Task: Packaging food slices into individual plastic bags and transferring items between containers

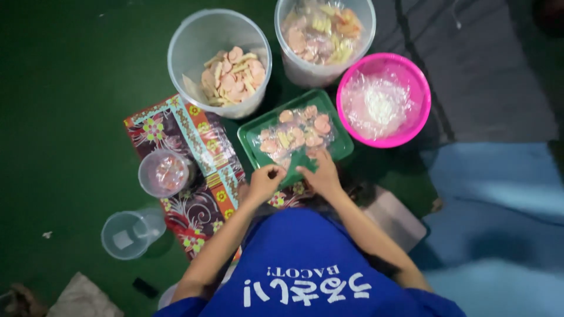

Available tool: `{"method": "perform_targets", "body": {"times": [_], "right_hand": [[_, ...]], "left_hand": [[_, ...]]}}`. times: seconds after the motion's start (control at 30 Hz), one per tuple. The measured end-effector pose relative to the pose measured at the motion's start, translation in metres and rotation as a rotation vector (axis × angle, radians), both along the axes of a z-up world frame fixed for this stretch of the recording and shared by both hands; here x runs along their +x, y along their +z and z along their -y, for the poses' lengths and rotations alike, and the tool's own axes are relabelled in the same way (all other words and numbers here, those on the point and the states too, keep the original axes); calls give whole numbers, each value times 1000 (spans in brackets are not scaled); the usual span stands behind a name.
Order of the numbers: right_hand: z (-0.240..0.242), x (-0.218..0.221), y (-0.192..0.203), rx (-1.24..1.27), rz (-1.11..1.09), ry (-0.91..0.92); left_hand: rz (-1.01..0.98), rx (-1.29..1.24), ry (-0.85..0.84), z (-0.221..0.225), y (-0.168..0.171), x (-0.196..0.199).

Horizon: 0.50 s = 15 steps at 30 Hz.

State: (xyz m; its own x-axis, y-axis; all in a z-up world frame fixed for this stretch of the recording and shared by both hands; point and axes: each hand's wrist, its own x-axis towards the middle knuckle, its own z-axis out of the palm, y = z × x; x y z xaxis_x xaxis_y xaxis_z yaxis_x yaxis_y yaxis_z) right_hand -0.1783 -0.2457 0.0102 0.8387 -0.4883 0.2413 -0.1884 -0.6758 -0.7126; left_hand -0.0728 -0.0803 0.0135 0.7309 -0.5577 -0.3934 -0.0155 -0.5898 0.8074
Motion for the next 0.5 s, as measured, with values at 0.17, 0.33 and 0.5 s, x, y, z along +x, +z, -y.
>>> {"method": "perform_targets", "body": {"times": [0.17, 0.33, 0.5], "right_hand": [[-23, -7, 26, 667, -470, -121], [-10, -9, 39, 425, -477, -149], [-20, -12, 44, -132, -508, -108]], "left_hand": [[-89, -140, -79, 11, -15, -12], [-96, -173, -102, 24, -23, -14], [139, -37, -198, 21, 70, -9]]}}
